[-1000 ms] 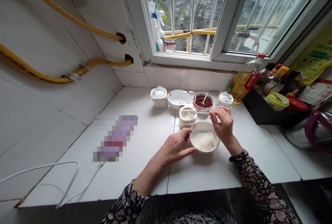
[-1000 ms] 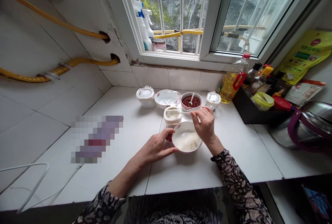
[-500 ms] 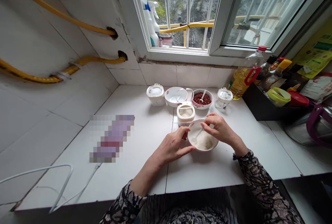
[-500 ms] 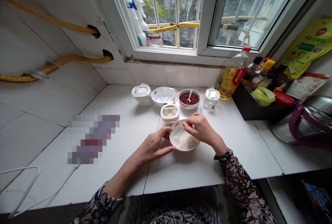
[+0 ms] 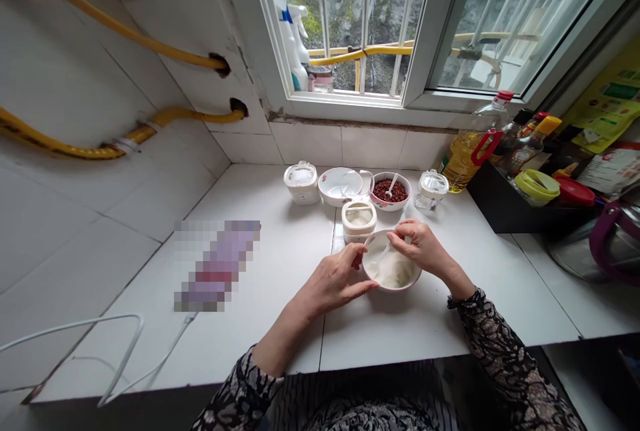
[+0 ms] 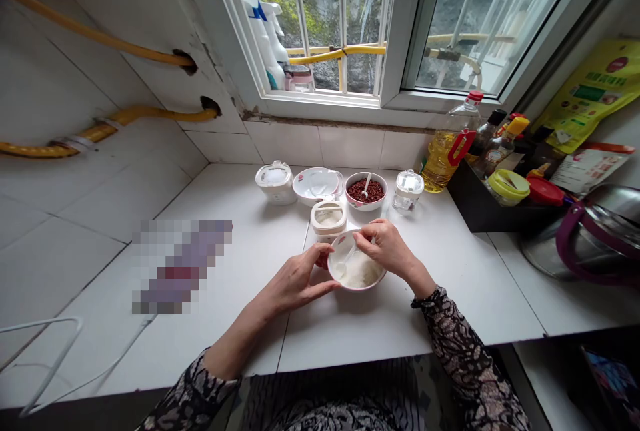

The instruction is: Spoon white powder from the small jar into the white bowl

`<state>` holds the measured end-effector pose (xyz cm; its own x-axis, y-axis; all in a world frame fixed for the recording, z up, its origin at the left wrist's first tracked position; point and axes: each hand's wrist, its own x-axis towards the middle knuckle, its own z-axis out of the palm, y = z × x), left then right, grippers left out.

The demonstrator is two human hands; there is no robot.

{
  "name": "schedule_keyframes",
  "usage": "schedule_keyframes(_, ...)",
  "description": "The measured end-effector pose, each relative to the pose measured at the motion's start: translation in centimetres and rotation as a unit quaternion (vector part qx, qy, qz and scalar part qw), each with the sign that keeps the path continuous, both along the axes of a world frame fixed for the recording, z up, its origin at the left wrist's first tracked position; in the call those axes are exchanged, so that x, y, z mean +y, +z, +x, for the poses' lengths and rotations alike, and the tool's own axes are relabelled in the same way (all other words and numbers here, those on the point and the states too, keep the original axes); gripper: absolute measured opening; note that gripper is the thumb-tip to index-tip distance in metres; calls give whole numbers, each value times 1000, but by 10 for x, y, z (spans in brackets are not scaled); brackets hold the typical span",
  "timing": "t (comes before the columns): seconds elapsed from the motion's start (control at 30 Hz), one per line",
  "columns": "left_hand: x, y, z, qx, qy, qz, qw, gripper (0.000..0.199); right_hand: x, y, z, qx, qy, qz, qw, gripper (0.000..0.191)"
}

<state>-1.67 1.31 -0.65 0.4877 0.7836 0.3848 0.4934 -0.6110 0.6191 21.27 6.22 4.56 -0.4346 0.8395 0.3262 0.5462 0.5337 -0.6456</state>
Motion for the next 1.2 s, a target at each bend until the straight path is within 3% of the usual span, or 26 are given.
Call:
schedule_keyframes(0.3, 0, 0, 0, -1, 2, -4, 1000, 43, 4, 7, 8, 99, -37, -151, 983, 49)
schedule_keyframes(0.57, 0, 1, 1, 2, 0, -3, 1000, 45, 21, 2, 11, 232, -93, -199, 948, 59)
schedule_keyframes(0.7, 0, 0, 1, 1, 3, 1, 1000, 44, 27, 3, 4, 267, -117, -148, 945, 60)
schedule_keyframes(0.8, 0, 1, 2, 0, 2, 7, 1000, 43, 26, 2, -2, 244, -140, -62, 958, 57)
schedule_keyframes(0.9, 0, 2, 2, 0, 0, 8, 1000, 42, 20, -2, -5, 122, -150, 92, 977, 51)
schedule_keyframes(1.0, 0, 2, 2, -1, 1, 6, 1000, 42, 14, -4, -4, -32, -84, 209, 974, 44)
schedule_keyframes(1.1, 0, 2, 2, -1, 2, 0, 1000, 43, 13, -4, -2, -111, -29, 236, 965, 36)
schedule_keyframes(1.2, 0, 2, 2, -5, 0, 2, 1000, 42, 12, -2, -1, -111, -21, 222, 968, 33)
